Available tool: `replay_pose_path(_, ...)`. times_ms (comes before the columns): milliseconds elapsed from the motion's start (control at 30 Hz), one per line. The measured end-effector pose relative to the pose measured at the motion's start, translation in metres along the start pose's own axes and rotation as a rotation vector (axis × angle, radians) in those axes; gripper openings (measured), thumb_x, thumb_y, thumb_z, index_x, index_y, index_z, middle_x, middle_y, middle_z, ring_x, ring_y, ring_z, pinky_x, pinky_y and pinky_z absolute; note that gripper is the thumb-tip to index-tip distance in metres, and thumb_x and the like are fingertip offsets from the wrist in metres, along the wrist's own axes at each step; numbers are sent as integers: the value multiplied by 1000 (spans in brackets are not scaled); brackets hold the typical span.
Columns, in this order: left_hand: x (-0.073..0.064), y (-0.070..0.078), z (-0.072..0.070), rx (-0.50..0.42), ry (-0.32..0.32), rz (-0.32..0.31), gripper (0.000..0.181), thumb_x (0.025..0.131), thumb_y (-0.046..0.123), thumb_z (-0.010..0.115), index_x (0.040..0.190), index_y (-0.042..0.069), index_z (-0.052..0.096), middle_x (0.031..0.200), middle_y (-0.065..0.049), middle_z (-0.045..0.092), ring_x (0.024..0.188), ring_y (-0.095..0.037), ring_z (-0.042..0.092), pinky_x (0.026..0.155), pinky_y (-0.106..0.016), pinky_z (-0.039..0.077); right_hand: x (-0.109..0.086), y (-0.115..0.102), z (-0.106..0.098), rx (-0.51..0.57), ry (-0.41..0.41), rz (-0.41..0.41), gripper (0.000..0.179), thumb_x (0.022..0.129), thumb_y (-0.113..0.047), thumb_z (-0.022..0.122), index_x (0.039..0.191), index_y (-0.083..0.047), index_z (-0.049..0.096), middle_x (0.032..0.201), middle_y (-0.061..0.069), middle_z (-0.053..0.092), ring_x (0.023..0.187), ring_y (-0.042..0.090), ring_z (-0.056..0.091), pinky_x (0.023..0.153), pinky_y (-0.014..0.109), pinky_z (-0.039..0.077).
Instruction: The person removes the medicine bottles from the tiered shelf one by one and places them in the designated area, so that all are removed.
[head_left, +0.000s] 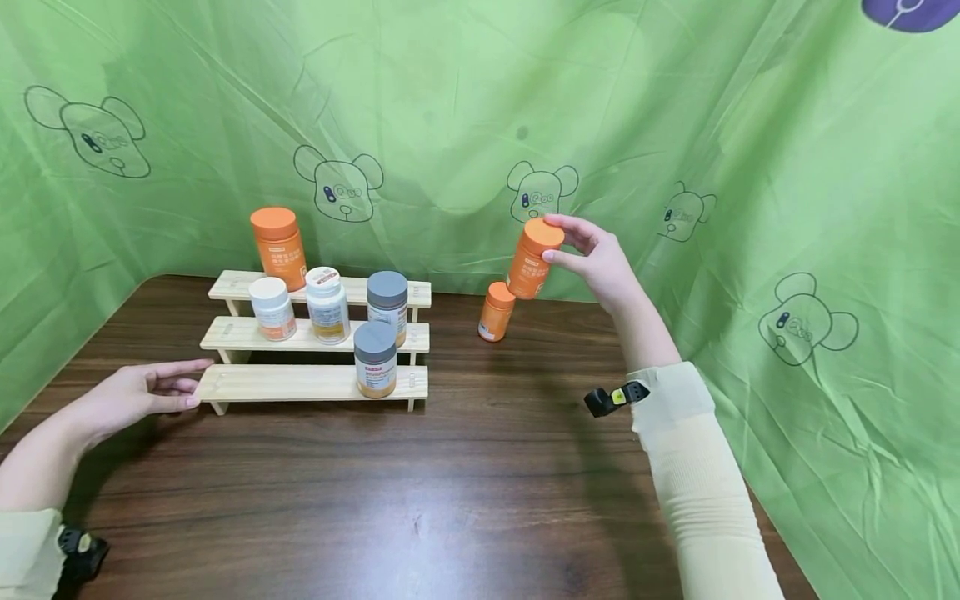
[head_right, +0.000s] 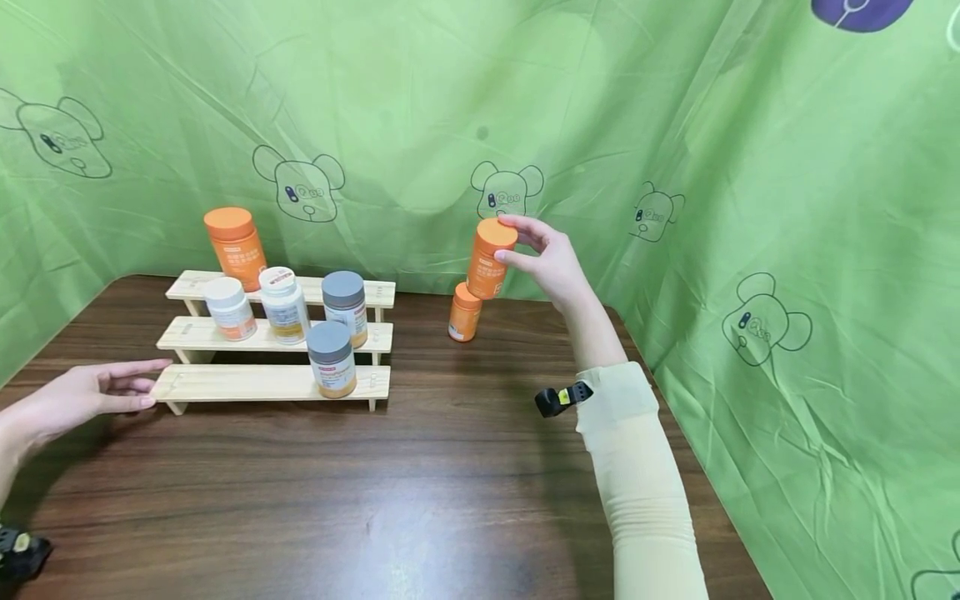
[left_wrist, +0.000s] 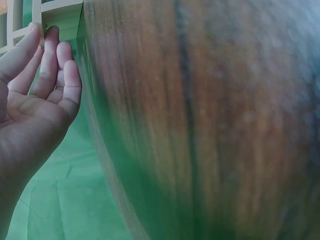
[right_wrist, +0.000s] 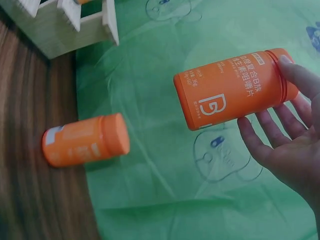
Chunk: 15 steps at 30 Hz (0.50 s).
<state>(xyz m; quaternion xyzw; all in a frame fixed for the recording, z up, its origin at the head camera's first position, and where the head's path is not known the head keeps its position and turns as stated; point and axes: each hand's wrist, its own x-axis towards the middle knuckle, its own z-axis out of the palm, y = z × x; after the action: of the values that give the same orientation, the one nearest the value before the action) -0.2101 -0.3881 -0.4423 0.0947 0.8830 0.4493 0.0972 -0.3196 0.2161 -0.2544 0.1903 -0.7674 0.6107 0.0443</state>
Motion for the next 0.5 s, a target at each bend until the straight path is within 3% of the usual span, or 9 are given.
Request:
replay_pose_path(233,1,1,1,1,3,-8,57,89,13,65,140,4,42,98,16,67,87,8,59,72,-15,47,-4,25,-12,-32,40,50,54,80,-9,76,130,-13,57,128,1,59,122,19,50,105,40,36)
replay_pose_path(500,1,0,0,28,1,-5,59,89,16,66,142,6,41,99,15,66,88,7,59,73,-13,45,-8,58,-17,-30,70,72,54,79,-11,76,130,-14,57,121,0,62,118,20,51,93,25,43)
